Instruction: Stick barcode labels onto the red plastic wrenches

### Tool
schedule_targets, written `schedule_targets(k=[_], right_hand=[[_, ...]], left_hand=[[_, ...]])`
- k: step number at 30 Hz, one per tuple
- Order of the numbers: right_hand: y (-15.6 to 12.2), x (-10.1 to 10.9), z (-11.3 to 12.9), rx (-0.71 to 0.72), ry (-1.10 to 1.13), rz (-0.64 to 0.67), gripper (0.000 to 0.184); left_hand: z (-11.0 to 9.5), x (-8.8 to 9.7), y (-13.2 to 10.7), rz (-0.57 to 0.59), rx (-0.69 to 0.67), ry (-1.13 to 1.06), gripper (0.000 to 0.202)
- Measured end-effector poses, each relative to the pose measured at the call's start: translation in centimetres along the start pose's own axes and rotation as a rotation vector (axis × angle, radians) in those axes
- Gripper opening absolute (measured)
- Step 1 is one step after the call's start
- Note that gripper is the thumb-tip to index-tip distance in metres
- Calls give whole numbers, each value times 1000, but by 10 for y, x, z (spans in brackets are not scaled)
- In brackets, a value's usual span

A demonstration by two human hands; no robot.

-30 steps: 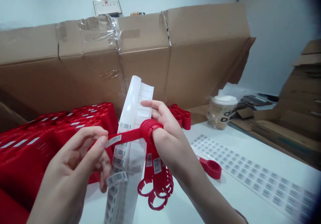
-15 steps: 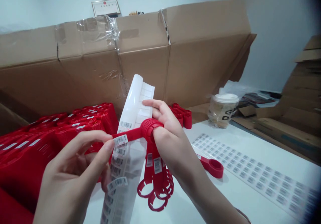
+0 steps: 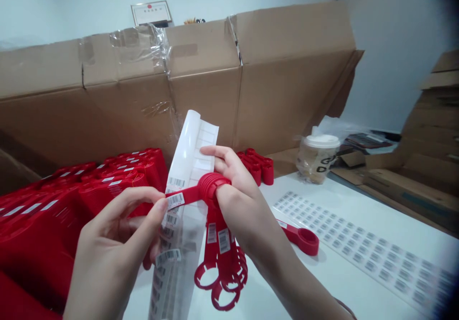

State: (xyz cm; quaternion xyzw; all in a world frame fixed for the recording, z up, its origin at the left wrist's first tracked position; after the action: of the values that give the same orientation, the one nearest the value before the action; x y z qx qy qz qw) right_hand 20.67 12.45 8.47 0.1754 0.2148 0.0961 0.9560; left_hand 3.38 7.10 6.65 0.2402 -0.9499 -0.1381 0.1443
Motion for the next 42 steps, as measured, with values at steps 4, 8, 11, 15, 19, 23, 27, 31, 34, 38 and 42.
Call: schedule_targets(k=[4,8,11,15,19,23,27,31,34,38,42], right_hand=[[0,0,-1,-34,-3,13,44],[0,0,-1,-43,-23,12,39],[-1,0,0,-41,-21,9,38],[-2,-1,0,-34,-16,4,40],[-2,-1,0,-35,-14,3,42],[-1,-1,0,-30,-15,-3,44],[-2,-1,1,-34,1,1,43],[-2,-3,1,-31,8,-1,41],[-2,-4,1,-35,7,-1,42],[-5,-5,4,-10,10,-3,43],[-5,-1,11,59,45,-54,40]], left_hand=[[-2,-2,0,19,-26,-8,34],[-4,0,1,-37,-67,-27,32],[-5,-2,1,-40,-49,-22,32],[-6,-3,1,-62,-42,-32,32],[-7,-4,-1,-44,-31,-45,31],[-8,-4,-2,-70,-41,-43,30],[-9,-6,-1,-49,-51,-42,28],[-8,-5,-1,-27,-63,-28,30],[-5,-5,-1,-2,-47,-5,32],[-6,-9,2,3,-77,-28,34],[-12,-8,6,-146,-157,-35,42]])
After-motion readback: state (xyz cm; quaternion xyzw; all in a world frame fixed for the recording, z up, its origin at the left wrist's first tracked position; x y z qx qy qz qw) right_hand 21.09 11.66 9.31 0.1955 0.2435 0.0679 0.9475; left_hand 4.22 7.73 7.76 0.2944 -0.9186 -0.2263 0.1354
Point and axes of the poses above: each hand's wrist, its own y-axis towards the middle knuckle, its own x-axis out of the back of the hand, z = x × y, the point moved 4 cm from there along y, towards the middle knuckle, and after that the axes turned 10 degrees about y, right-handed, at the moved point
